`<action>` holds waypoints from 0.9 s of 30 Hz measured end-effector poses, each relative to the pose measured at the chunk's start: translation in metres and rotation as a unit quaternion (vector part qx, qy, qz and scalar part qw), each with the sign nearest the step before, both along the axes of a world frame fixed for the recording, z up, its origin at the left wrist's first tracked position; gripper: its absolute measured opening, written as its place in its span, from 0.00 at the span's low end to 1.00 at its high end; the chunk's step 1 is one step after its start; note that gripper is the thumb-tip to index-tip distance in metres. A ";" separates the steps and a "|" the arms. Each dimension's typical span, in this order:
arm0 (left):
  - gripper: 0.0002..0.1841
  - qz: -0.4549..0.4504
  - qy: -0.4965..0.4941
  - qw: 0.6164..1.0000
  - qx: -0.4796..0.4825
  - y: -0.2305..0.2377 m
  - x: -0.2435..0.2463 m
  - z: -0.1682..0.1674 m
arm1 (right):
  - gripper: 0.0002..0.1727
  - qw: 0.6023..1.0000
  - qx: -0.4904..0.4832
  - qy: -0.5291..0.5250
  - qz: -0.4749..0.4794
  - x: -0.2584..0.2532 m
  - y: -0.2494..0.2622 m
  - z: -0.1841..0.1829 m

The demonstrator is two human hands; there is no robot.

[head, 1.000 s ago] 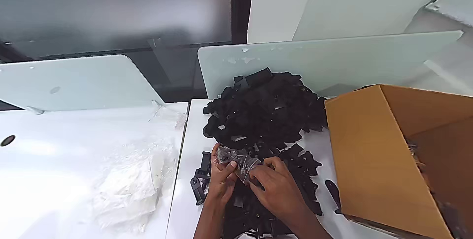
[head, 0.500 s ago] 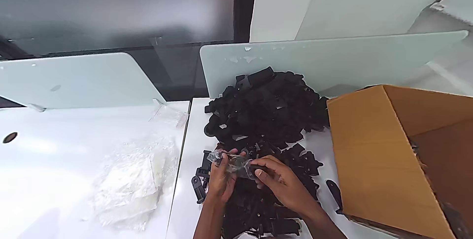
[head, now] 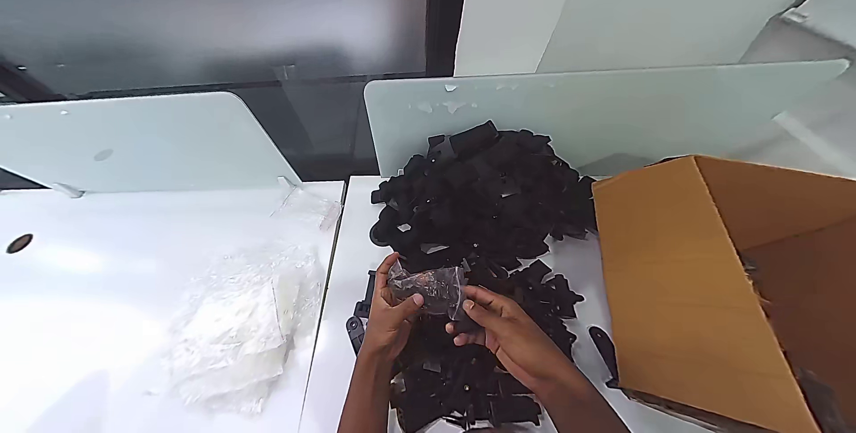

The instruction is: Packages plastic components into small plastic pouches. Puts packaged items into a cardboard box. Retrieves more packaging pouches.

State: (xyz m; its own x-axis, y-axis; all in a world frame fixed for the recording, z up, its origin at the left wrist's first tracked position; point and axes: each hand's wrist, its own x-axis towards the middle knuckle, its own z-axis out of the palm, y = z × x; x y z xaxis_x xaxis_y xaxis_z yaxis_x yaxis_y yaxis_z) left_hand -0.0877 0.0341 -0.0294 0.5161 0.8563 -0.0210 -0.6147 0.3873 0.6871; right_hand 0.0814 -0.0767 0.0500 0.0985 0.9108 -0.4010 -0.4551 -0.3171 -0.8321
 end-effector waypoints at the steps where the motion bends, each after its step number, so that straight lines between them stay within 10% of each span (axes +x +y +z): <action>1: 0.57 0.012 0.023 1.000 -0.002 -0.002 0.002 0.001 | 0.19 1.000 0.002 -0.026 0.006 0.001 0.001 -0.001; 5: 0.63 0.045 0.057 0.997 -0.012 -0.005 0.008 0.003 | 0.26 0.985 0.009 -0.172 0.019 0.004 0.000 -0.007; 10: 0.72 0.084 0.078 0.993 -0.012 -0.008 0.015 0.002 | 0.29 0.815 0.025 -0.578 0.025 0.001 -0.004 -0.013; 16: 0.68 0.086 0.032 0.994 -0.066 -0.011 0.021 0.006 | 0.22 0.952 -0.003 -0.301 -0.062 -0.011 -0.001 -0.014; 27: 0.51 0.113 -0.032 0.985 -0.129 -0.007 0.013 0.001 | 0.17 0.950 0.046 -0.290 -0.102 -0.018 -0.006 -0.020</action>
State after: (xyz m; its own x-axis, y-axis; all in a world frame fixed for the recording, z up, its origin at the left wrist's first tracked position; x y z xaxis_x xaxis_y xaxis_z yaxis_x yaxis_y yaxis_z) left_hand -0.0743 0.0273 -0.0281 0.3210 0.9196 -0.2265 -0.7439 0.3928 0.5407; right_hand 0.0633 -0.0826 0.0298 0.4568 0.8778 -0.1443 0.0445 -0.1846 -0.9818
